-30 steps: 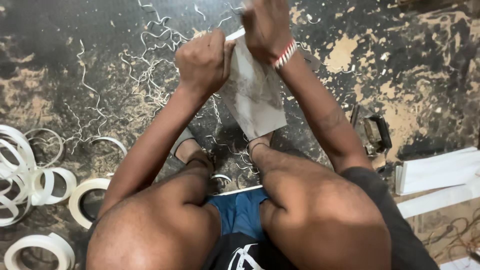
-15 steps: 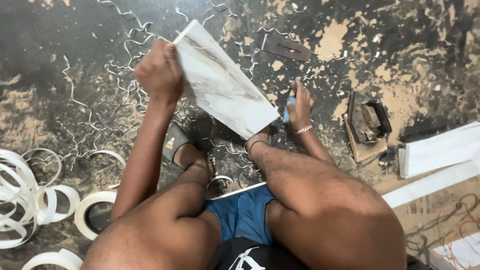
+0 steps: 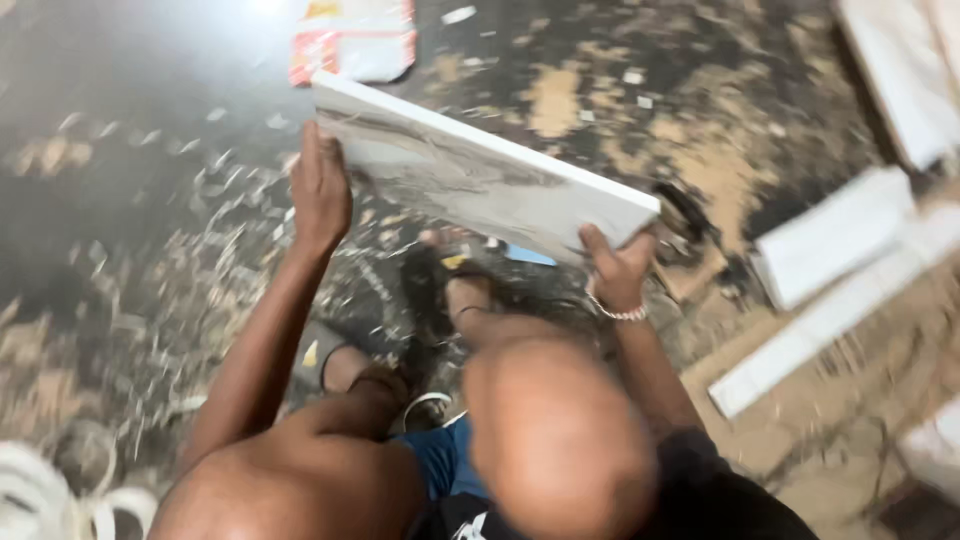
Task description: The person applies white edge banding to the edges of rectangular wood pieces. They use a handheld iron to press the banding onto the edges, then smooth and trim the edges by hand. The person handles multiple wood pieces one at a time, aligning and pressing the banding along each edge.
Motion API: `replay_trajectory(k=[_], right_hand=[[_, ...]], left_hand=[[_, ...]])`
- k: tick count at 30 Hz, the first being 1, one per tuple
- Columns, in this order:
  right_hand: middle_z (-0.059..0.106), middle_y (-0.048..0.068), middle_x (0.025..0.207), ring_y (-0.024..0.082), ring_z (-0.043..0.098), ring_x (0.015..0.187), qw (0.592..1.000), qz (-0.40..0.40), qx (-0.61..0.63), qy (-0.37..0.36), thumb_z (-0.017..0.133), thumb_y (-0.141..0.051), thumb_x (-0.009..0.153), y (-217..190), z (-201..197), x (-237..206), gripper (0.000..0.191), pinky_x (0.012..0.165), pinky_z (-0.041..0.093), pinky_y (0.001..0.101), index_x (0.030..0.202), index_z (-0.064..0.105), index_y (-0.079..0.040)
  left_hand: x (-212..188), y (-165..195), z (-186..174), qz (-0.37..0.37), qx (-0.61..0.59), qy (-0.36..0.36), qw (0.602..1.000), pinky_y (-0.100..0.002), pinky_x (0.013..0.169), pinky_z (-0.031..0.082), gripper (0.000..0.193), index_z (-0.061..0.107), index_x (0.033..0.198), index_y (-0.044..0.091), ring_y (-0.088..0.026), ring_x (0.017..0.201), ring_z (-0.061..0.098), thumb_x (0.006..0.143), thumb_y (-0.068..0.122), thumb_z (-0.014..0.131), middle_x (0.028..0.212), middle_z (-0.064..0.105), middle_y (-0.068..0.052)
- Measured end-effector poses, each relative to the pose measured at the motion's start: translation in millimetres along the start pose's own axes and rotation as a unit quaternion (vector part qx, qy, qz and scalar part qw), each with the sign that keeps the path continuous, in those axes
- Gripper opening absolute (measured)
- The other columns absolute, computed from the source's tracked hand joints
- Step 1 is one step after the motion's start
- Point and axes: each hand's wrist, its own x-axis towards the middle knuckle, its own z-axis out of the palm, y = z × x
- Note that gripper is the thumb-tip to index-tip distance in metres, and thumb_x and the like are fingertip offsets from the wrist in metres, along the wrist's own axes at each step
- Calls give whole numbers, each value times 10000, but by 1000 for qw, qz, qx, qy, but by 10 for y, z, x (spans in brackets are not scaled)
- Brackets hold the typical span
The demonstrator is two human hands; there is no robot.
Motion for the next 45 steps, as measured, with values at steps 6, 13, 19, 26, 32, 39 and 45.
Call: replay_trajectory(k=[6,13,19,26,32,39,45], right_hand=[[729,195,1110,284,748,1027,947,-209,-201,137,698,-40,928,-873,-1103,-685,253,863,619,393,1152,585,-8],[752,132,1138,318,759,1027,798,-108,-519,288,617,40,894,-681,-1591,-938,391,879,598,418,1245,751,-72],[754,46,1224,238,731,1110,770,-38,-543,333,655,-29,814,183,-2211,-752,449,848,546,367,1240,736,-145],[720,18,1263,221,649,1158,750,-18,-597,283,721,-98,829,440,-2541,-366,456,948,468,403,1277,717,-184],[700,-5,1353,202,614,1251,751,46,-610,247,688,-19,840,411,-2962,30,538,1052,424,407,1343,703,-210],[433,271,1517,475,374,1427,805,197,-530,178,832,-239,720,516,-2768,73,889,1118,258,623,1506,448,-81],[762,115,1163,251,770,1022,931,182,-158,275,704,-340,961,242,-1463,66,421,882,620,396,1295,659,-88]], left_hand=[[52,1417,839,159,-97,-460,868,-492,1209,309,913,50,1637,73,-388,1504,340,991,455,568,1679,213,-234],[-1098,2678,2533,88,-158,-727,662,-467,1245,251,936,-43,1636,25,-367,1584,131,982,323,557,1708,70,-253],[-1549,2938,3742,69,-114,-723,678,-401,1230,243,919,37,1601,-52,-367,1557,208,965,251,626,1675,155,-281],[-1521,2842,3939,113,-28,-739,664,-403,1179,325,874,265,1565,-30,-355,1477,369,876,293,696,1602,349,-255],[-1474,2803,4005,100,-9,-741,664,-420,1105,435,817,415,1518,31,-337,1329,579,820,328,718,1480,539,-230],[-1331,2596,3566,182,105,-731,650,-453,1045,474,627,550,1409,88,-345,1266,605,864,371,675,1396,601,-195],[-706,1833,2410,293,135,-620,715,-491,1008,468,487,647,1249,106,-386,1220,593,823,334,705,1340,621,-189]])
